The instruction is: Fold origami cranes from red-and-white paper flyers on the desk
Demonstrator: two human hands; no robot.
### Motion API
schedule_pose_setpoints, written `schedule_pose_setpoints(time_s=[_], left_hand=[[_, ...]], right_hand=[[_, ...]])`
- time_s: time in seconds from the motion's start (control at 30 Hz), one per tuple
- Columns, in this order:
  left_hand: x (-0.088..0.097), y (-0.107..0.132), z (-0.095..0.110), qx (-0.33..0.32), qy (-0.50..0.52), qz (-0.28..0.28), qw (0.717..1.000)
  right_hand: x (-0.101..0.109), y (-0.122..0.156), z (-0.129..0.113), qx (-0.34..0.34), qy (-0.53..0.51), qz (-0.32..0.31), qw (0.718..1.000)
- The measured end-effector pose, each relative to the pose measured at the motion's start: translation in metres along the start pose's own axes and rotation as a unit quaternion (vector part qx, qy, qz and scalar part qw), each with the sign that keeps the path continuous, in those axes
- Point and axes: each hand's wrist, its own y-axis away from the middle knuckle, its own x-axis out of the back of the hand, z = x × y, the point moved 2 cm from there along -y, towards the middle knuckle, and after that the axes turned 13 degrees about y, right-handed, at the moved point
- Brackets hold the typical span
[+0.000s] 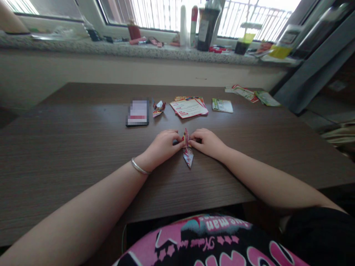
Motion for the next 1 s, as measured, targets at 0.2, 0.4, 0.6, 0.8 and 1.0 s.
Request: schedule_pose_setpoints(time_s=[0.2, 0.4, 0.6, 0.8, 1.0], left_hand=[[0.001, -0.002, -0.001, 0.022, -0.016, 0.005, 1.0], [0.0, -0.003, 0.0, 0.017, -0.043, 0.016, 0.999], [0.003, 0.001, 0.005, -0.006, -0.051, 0.002, 0.999], [0.008, 0.005, 0.01, -0.065, -0.076, -0.071, 0.993], [0.005, 0.006, 0.013, -0.144, -0.121, -0.103, 0.977]], right_hand=[[-0.004, -0.002, 0.001, -0.081, -0.027, -0.013, 0.996], [-0.006, -0.003, 0.002, -0.122, -0.039, -0.028, 0.991], [-0.004, -0.002, 0.003, -0.138, -0.028, -0.018, 0.99], [-0.001, -0.002, 0.004, -0.157, -0.009, -0.02, 0.987], [0.002, -0.003, 0.004, -0.16, 0.048, -0.019, 0.986]])
